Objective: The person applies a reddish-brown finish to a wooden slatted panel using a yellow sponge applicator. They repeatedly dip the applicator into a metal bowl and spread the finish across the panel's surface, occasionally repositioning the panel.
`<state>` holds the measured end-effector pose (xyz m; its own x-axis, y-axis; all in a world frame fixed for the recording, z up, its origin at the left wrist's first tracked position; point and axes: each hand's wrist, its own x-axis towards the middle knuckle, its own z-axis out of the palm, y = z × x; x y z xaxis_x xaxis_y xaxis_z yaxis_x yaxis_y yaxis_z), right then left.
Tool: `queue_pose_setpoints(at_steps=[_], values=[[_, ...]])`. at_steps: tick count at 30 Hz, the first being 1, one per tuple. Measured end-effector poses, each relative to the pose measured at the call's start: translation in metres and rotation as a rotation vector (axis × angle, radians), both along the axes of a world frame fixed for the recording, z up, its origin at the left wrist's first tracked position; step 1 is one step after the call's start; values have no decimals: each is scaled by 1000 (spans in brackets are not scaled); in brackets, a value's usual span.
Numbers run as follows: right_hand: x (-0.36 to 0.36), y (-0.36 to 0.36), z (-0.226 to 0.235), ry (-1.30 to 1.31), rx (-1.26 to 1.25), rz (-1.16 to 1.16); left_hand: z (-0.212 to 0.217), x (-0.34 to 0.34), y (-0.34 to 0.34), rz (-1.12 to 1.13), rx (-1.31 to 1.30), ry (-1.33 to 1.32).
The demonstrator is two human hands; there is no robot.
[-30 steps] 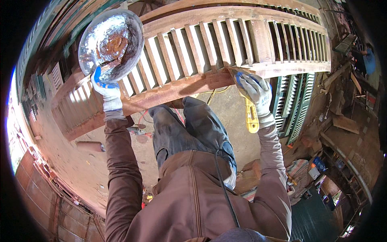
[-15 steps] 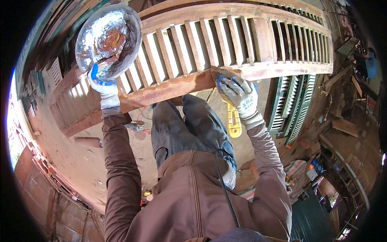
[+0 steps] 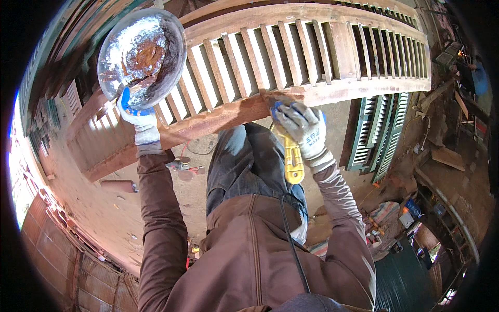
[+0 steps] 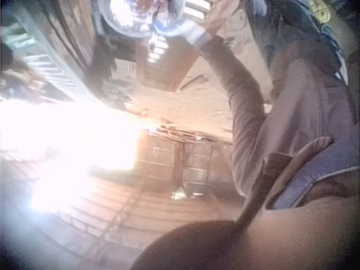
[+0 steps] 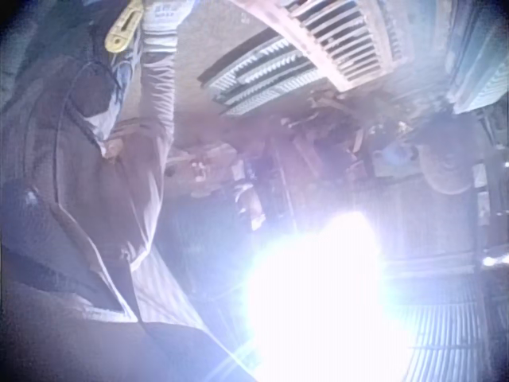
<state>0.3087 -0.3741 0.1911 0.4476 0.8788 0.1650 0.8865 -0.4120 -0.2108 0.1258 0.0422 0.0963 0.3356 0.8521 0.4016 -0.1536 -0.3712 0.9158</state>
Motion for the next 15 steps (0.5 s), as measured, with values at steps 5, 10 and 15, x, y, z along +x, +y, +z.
queue_pose_setpoints(at_steps=[5,10,15], values=[[-5,-24,19,106,-11,63,-16,-9,10,59,88,16],[37,-86,-4,-128,133,-266,-3,-7,3,40,247,117],[75,-96,-17,-234,128,-233,-5,-8,10,91,387,190]])
